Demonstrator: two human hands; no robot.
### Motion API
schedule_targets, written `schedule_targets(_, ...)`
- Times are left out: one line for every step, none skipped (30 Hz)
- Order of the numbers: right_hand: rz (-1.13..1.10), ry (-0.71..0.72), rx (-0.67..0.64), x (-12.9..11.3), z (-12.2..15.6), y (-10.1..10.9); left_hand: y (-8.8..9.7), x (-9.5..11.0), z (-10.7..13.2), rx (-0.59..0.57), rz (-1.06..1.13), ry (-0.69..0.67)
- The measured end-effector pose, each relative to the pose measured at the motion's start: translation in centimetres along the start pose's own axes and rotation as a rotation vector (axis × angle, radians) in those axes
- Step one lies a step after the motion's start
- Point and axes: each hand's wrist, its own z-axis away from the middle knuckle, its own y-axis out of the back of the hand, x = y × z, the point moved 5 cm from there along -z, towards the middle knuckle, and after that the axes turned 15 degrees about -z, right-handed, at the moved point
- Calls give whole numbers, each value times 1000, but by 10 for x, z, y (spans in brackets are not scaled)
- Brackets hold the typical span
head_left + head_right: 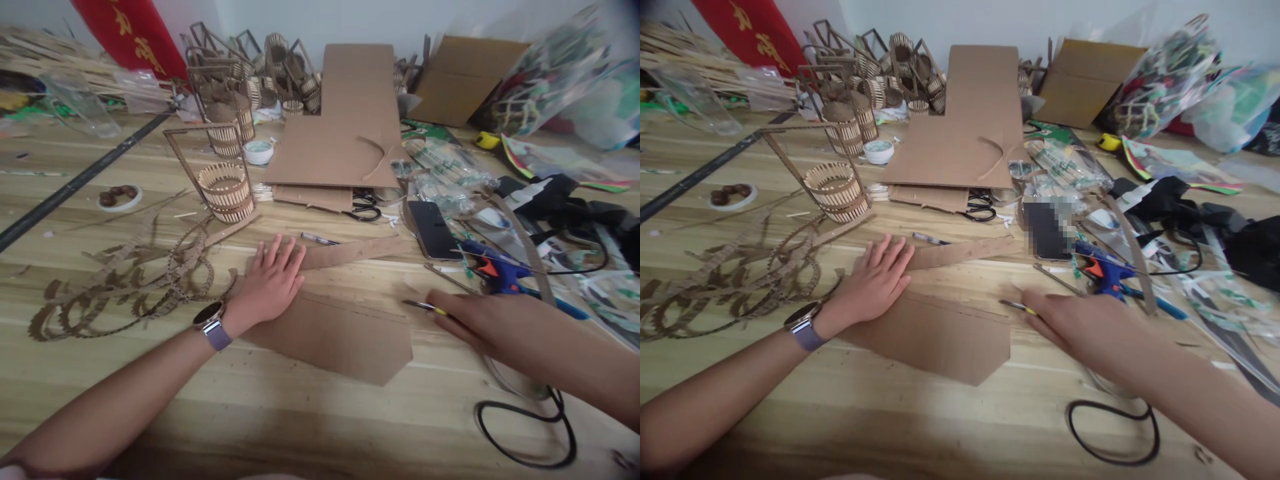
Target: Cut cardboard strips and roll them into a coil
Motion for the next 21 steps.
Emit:
schedule_targets(53,21,-126,-20,-10,-3,0,0,0,4,-3,1)
schedule_targets(93,18,-218,-41,-21,-7,-1,0,0,6,-5,0)
schedule_targets(112,25,-256,-63,-32,-9,-1,0,0,9,-5,-2)
schedule_targets(106,44,-285,-84,-43,-12,0,-1,0,12,-4,-5)
schedule_targets(103,63,-307,-103,-53,-16,0,-1,0,13,0,-9)
schedule_targets(106,88,-310,-119,-61,-20,0,-1,1,11,6,-15)
schedule_targets(110,107,-303,-131,-68,-24,1,-1,1,10,12,-19)
schedule_targets(114,122,-295,-139,-73,-27,2,-1,1,13,18,-20)
schedule_targets(119,134,-286,-144,-77,-30,3,-1,1,18,21,-19)
schedule_targets(123,142,-279,-146,-79,-32,4,-1,2,26,22,-18)
schedule_targets(126,147,-275,-146,-81,-33,5,-1,2,35,22,-16)
schedule_targets(130,150,-271,-146,-81,-34,5,-1,2,42,21,-17)
schedule_targets(134,151,-268,-145,-82,-34,5,-1,2,43,19,-22)
schedule_targets(139,153,-264,-143,-81,-34,5,0,2,41,17,-27)
schedule_targets(144,154,-259,-143,-81,-34,4,0,2,36,15,-32)
schedule_targets(148,158,-254,-143,-81,-34,4,0,2,30,13,-36)
schedule_targets(152,164,-251,-143,-81,-34,4,0,2,25,11,-36)
schedule_targets(156,173,-247,-144,-81,-34,4,0,2,21,10,-35)
schedule_targets(160,184,-243,-145,-81,-34,4,1,1,18,10,-33)
schedule_targets(164,197,-240,-146,-81,-34,4,1,1,17,12,-32)
schedule_targets(168,211,-237,-147,-82,-34,4,1,1,17,14,-31)
